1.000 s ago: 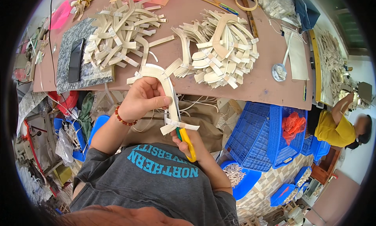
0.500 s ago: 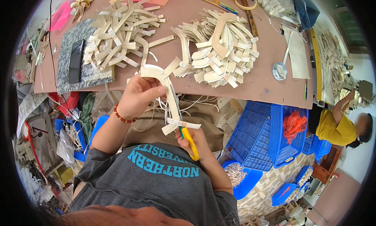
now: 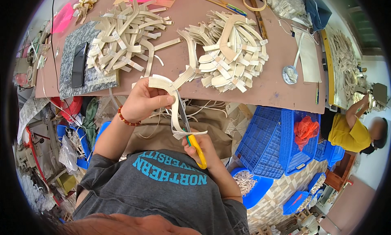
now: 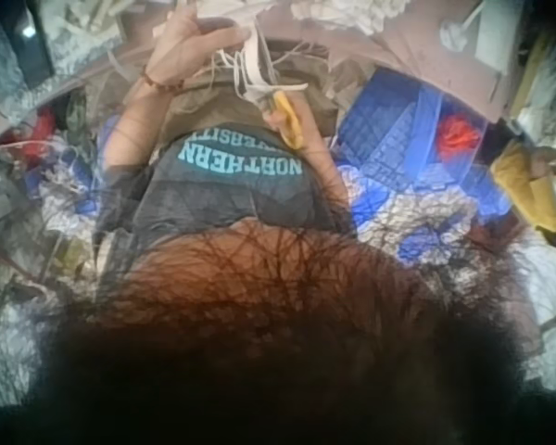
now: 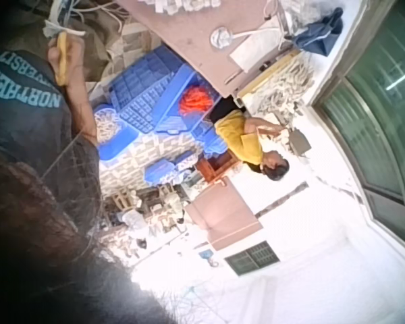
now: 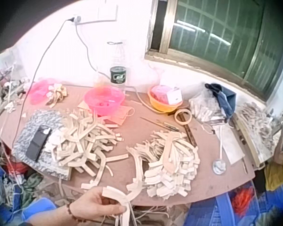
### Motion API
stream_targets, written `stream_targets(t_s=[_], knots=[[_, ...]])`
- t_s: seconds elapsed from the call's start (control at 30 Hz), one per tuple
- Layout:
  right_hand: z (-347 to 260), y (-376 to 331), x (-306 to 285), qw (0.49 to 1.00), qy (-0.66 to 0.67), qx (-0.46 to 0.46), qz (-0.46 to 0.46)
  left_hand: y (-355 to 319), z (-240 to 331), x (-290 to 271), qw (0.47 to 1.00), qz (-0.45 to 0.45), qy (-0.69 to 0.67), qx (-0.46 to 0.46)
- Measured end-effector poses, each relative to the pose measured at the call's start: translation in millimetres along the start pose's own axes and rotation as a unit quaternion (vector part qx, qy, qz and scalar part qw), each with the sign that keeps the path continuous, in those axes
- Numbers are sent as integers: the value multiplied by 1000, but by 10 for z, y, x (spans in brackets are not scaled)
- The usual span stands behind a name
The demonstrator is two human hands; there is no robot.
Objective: The person uses yellow-handled scissors to cut long strips of beige fabric into smaller segments. They hold the fabric with their left hand and cut with their right hand, dropping the finished pieces onto a pile on the table. The task is performed continuously throughout the clip.
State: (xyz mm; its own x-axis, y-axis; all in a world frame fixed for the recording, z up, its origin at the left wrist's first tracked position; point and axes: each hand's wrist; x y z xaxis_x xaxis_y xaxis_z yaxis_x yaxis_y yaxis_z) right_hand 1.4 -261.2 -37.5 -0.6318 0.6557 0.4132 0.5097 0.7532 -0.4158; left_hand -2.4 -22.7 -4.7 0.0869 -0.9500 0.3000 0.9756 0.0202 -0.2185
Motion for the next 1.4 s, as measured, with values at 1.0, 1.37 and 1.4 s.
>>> stream_targets(t_s=[1.0,1.37,1.4], knots=[[76,-23,-23,999,-8,-29,-39,161,103,-334,972,-168,93,136],[72,-17,6,992,-108,-62,-1,158,193,-318,959,-171,176,140],[69,-13,5,988,-133,-76,7,159,195,-317,959,-171,180,140]])
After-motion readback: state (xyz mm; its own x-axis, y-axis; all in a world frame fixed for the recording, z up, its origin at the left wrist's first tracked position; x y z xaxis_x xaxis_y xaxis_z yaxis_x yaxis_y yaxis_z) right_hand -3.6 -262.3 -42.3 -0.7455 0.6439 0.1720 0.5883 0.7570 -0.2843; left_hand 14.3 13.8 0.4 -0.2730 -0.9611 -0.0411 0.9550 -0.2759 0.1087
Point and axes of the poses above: each hand's wrist, its own y-axis towards the middle knuckle, its own x-axis out of the palm, z = x × y, and after that the axes turned 11 degrees about y, right-handed
